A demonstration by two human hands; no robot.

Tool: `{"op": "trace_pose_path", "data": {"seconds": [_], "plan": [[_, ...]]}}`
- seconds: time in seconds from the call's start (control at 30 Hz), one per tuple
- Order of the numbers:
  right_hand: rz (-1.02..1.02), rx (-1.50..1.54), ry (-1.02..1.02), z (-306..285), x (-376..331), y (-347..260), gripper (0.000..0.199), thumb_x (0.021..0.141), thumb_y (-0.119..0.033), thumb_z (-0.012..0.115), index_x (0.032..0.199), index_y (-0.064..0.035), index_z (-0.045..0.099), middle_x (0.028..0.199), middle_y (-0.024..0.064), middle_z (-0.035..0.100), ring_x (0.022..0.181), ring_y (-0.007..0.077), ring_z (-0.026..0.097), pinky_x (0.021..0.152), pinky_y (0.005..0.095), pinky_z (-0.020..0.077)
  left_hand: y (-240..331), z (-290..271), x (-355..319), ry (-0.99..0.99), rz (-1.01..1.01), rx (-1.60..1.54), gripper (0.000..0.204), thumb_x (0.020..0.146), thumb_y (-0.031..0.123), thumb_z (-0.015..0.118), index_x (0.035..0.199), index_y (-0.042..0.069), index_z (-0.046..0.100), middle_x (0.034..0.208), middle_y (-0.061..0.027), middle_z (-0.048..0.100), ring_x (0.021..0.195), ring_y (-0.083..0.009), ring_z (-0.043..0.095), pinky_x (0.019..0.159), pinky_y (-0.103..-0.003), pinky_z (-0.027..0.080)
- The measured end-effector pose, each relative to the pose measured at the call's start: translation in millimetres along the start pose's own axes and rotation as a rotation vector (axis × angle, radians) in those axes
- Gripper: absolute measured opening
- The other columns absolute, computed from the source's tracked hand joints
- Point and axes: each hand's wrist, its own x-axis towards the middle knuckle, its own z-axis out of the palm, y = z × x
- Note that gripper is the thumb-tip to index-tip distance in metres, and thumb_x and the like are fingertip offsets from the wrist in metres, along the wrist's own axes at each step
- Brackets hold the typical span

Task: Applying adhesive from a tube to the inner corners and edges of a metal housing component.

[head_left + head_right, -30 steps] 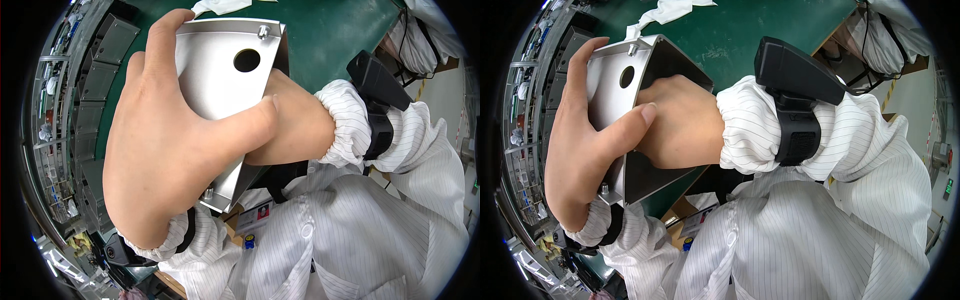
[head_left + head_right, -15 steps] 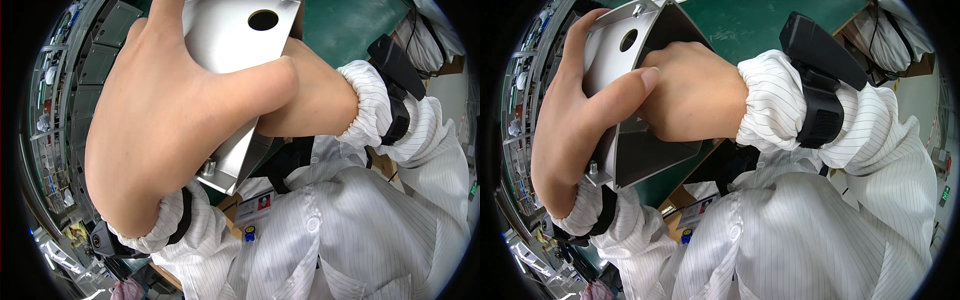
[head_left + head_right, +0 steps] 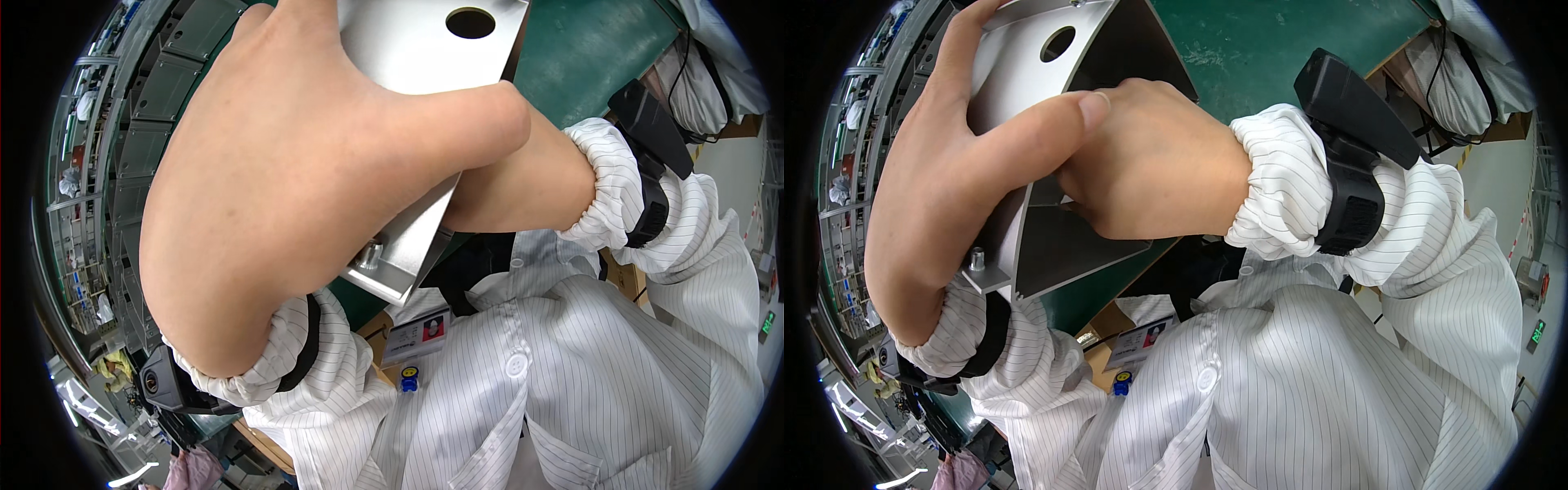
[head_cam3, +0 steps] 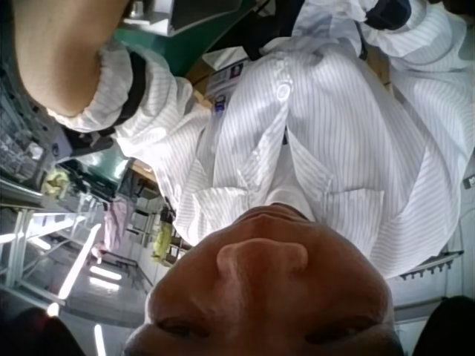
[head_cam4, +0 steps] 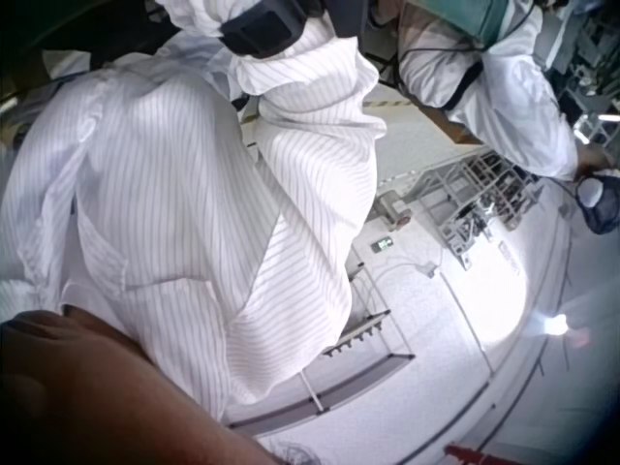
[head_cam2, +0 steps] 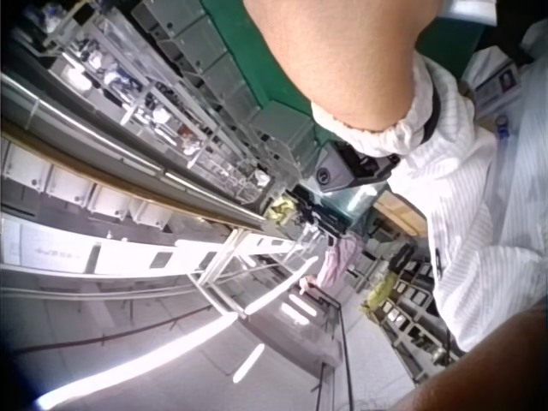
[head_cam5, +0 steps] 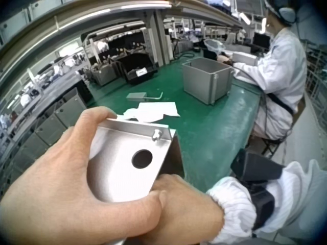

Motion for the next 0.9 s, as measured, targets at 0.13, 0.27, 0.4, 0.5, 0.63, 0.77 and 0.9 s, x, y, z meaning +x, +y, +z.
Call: {"op": "trace_pose_path", "data": {"seconds": [0.13,0.27,0.4,0.5,0.63,0.77,0.9], "plan": [[-0.027,-0.002,0.017,-4.5,2.1,-0.7,0.012,0.075,-0.015,0.065,0.068,-0.0062,0.068,0.073,0.0112,0.067,0.069,0.0312,0.067,0.064,0.042,0.0539,-3.4,-0.5,0.5,0.001,0.0,0.002,0.103,0.063,0.058,0.066,0.145,0.004,0.034,0.115,-0.0296,0.059,0.097,-0.0351,0.065,0.082,-0.036,0.052],[0.034,0.017,-0.141,-17.2,3.9,-1.0,0.007,0.072,-0.01,0.069,0.078,-0.0055,0.069,0.079,0.0108,0.068,0.076,0.0309,0.067,0.071,0.0397,0.0541,-4.1,-0.4,-0.4,-0.006,0.0,0.003,0.105,0.063,0.059,0.066,0.145,0.003,0.033,0.115,-0.03,0.059,0.098,-0.0354,0.065,0.083,-0.036,0.052],[0.162,0.292,-0.211,-24.8,-4.0,6.3,0.037,0.061,0.007,0.074,0.097,-0.0022,0.07,0.097,0.0118,0.071,0.091,0.031,0.067,0.082,0.0353,0.0538,-2.9,-0.4,-0.3,-0.016,0.001,0.014,0.106,0.063,0.06,0.065,0.146,0.002,0.032,0.116,-0.0304,0.059,0.099,-0.0357,0.065,0.083,-0.035,0.052],[0.04,0.297,0.004,-9.8,-7.7,12.4,0.035,0.06,0.007,0.074,0.094,-0.0015,0.07,0.095,0.0127,0.071,0.088,0.0319,0.067,0.08,0.0356,0.0541,-0.9,-0.1,-0.1,-0.031,0.005,0.032,0.107,0.064,0.061,0.065,0.146,0.002,0.031,0.116,-0.0307,0.059,0.099,-0.036,0.064,0.084,-0.035,0.051],[-0.046,0.148,0.048,-7.1,-11.8,19.1,0.033,0.061,0.006,0.074,0.093,-0.0015,0.07,0.092,0.0136,0.07,0.085,0.033,0.067,0.077,0.0357,0.0545,2.7,2.1,-0.6,-0.059,0.011,0.066,0.108,0.064,0.062,0.064,0.146,0.001,0.03,0.116,-0.0311,0.058,0.1,-0.0363,0.064,0.084,-0.035,0.051],[-0.02,0.002,-0.07,-19.5,-8.7,17.1,0.018,0.066,-0.004,0.073,0.084,-0.0034,0.07,0.082,0.0125,0.068,0.078,0.0324,0.066,0.071,0.0377,0.0544,5.7,3.0,-0.9,-0.082,0.02,0.093,0.109,0.064,0.063,0.064,0.147,0.0,0.029,0.117,-0.0315,0.058,0.101,-0.0366,0.064,0.085,-0.035,0.051],[-0.07,-0.127,0.03,-22.4,-2.9,8.2,0.02,0.075,-0.022,0.072,0.065,-0.0053,0.068,0.063,0.0113,0.064,0.065,0.0315,0.065,0.062,0.0416,0.0535,7.4,1.7,0.9,-0.101,0.022,0.108,0.11,0.065,0.064,0.063,0.147,-0.001,0.028,0.117,-0.0319,0.058,0.102,-0.0369,0.064,0.085,-0.035,0.051]]}}
